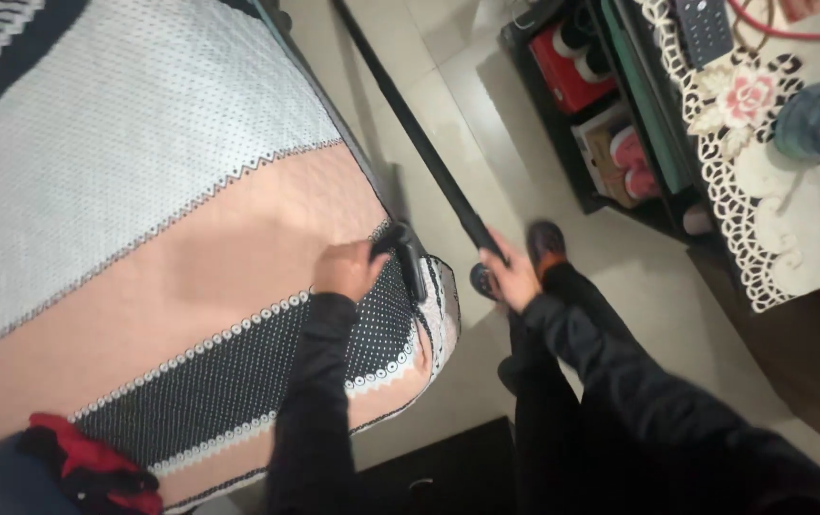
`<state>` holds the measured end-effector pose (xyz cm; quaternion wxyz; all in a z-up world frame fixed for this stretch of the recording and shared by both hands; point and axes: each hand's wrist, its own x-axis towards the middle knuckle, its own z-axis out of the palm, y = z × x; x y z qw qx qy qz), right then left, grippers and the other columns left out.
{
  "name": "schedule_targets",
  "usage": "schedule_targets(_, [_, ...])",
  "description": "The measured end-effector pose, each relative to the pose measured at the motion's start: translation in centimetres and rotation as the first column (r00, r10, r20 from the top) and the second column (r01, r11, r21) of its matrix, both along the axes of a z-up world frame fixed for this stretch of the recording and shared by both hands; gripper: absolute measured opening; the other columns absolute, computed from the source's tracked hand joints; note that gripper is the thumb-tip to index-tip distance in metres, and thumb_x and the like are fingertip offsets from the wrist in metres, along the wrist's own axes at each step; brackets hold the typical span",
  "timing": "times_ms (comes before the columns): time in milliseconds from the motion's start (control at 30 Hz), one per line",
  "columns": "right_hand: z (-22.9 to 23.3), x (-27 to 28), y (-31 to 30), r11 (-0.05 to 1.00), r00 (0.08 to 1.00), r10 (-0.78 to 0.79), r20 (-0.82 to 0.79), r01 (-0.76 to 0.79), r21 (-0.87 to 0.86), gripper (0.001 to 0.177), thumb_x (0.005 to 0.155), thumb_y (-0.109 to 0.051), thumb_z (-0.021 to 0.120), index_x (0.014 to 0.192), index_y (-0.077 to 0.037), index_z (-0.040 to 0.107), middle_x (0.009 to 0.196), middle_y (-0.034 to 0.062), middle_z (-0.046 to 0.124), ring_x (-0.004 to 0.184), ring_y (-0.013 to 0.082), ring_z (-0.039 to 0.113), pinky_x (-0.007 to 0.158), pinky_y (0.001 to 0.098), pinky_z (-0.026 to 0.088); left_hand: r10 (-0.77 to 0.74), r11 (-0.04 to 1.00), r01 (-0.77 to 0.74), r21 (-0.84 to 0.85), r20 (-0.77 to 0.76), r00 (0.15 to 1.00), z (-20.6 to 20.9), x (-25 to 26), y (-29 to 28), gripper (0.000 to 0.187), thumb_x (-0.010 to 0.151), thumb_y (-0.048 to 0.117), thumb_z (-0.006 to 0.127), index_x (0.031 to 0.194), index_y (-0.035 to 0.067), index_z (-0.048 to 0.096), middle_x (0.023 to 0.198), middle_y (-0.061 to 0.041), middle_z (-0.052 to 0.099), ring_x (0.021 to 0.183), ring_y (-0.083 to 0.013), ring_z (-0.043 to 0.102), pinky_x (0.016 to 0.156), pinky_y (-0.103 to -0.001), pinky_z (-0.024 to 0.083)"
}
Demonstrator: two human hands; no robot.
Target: The person vacuums a bed cover using a vacuum cleaner attachment, attaches a floor nozzle to the vacuum tube, and vacuums the floor.
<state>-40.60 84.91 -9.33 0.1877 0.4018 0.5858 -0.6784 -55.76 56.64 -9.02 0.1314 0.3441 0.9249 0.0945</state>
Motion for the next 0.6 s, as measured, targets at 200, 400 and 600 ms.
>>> schedule_targets(200, [-5.7,-10.4,1.8,0.999,0.998,0.031,-0.047,-0.033,-0.028,0.058,0.097,-0.025,0.066,0.152,-0.015,0.052,0.053,0.0,0.049,0.038,0.0101,0.043,0.037,0.0298,0.036,-0.186,0.982,0.183,-0.055,-0.044,0.982,0.3,-8.0,-2.3,0.04,0.093,0.046,0.07,0.093,0.006,0.068,0.077,-0.013,0.069,0.071,-0.0334,0.066,0.069,-0.047,0.052])
schedule_targets(400, [-8.7,-18.1,1.4,0.983,1.0,0.029,0.008,-0.027,-0.181,0.06,0.095,-0.025,0.067,0.153,-0.018,0.052,0.05,-0.0007,0.046,0.036,0.011,0.039,0.036,0.0306,0.033,-0.233,0.969,0.245,0.022,-0.245,0.941,-0.3,-16.4,-4.5,0.045,0.095,0.043,0.069,0.115,0.004,0.069,0.093,-0.011,0.07,0.085,-0.0295,0.065,0.079,-0.044,0.049])
schedule_targets(600, [-11.8,-23.0,1.6,0.976,0.999,0.042,-0.009,-0.043,-0.215,0.06,0.095,-0.026,0.065,0.153,-0.018,0.051,0.047,-0.002,0.042,0.035,0.0103,0.037,0.035,0.0304,0.034,-0.245,0.969,0.245,-0.021,-0.174,0.954,-0.8,-23.3,-4.1,0.046,0.094,0.04,0.071,0.121,0.004,0.068,0.089,-0.01,0.066,0.085,-0.0295,0.063,0.079,-0.044,0.047])
